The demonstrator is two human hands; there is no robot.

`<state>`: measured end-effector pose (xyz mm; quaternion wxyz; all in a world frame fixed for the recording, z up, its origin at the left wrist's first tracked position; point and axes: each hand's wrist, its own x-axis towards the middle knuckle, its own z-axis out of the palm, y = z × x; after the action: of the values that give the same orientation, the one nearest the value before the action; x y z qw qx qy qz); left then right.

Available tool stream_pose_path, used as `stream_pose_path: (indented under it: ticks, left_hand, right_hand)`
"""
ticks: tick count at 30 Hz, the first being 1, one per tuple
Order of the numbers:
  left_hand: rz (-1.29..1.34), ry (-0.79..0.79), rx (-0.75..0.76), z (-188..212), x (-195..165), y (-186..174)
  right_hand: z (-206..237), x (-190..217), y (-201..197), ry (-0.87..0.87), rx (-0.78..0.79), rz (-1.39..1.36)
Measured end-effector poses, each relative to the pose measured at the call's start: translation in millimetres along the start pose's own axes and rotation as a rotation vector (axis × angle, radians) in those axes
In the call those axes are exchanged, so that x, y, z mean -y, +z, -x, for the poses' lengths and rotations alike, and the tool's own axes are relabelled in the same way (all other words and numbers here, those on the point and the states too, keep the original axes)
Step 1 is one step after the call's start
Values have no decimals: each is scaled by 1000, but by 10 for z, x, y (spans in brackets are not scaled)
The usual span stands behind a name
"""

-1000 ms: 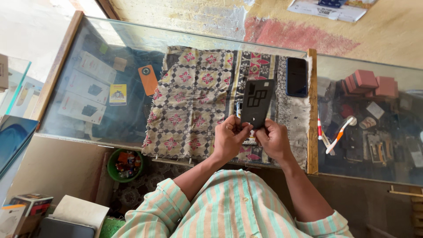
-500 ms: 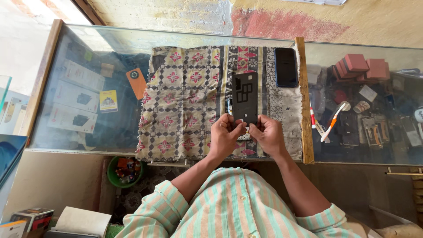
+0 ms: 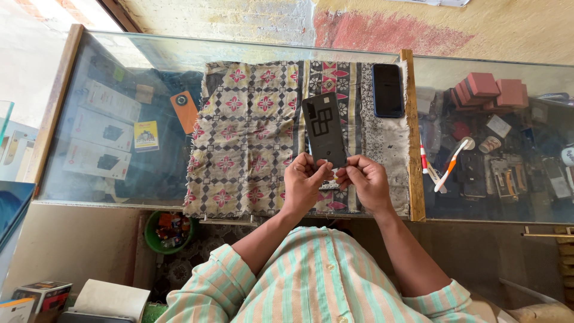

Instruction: The person removes the back cover of a smartphone, then uses a screwdriver to loosen and remove several screws from the internal frame. The person continues to unscrew components while holding the phone steady on a patterned cloth.

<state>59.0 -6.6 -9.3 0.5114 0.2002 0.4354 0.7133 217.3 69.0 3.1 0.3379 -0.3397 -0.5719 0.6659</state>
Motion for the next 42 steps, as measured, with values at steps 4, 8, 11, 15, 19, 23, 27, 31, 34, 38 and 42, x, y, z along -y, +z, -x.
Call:
stream_pose_path:
  ticks: [4, 8, 11, 15, 19, 23, 27, 31, 34, 38, 42]
  left_hand:
    - [105, 22, 12, 2, 7, 21]
    - [95, 12, 9, 56, 30, 42]
    - [112, -18, 55, 90, 104, 64]
    - [25, -46, -9, 159, 220, 128]
    - [-72, -92, -21, 158, 191, 119]
    - [-138, -85, -59, 175, 143, 132]
    - [20, -154, -131, 145, 116, 96]
    - [-47, 77, -132, 113, 127, 65]
    - [-53, 81, -147, 121, 167, 80]
    - [-123, 62, -108, 105, 205, 41]
    - [-8, 73, -56, 137, 299, 44]
  right_hand:
    - [12, -62, 48, -46, -7, 1]
    - [-7, -108, 178, -132, -97, 73]
    - [-32, -99, 268, -126, -118, 18]
    - [-47, -90, 417, 17, -306, 234]
    - [-90, -94, 429, -185, -334, 369]
    - [-100, -148, 359, -124, -322, 418]
    - [-105, -160, 287, -43, -134, 286]
    - [-96, -74, 251, -5, -58, -78]
    - [-53, -23, 267, 48, -37, -146]
    - [-79, -83, 331, -73, -92, 58]
    - [-85, -222, 367, -66, -210, 177]
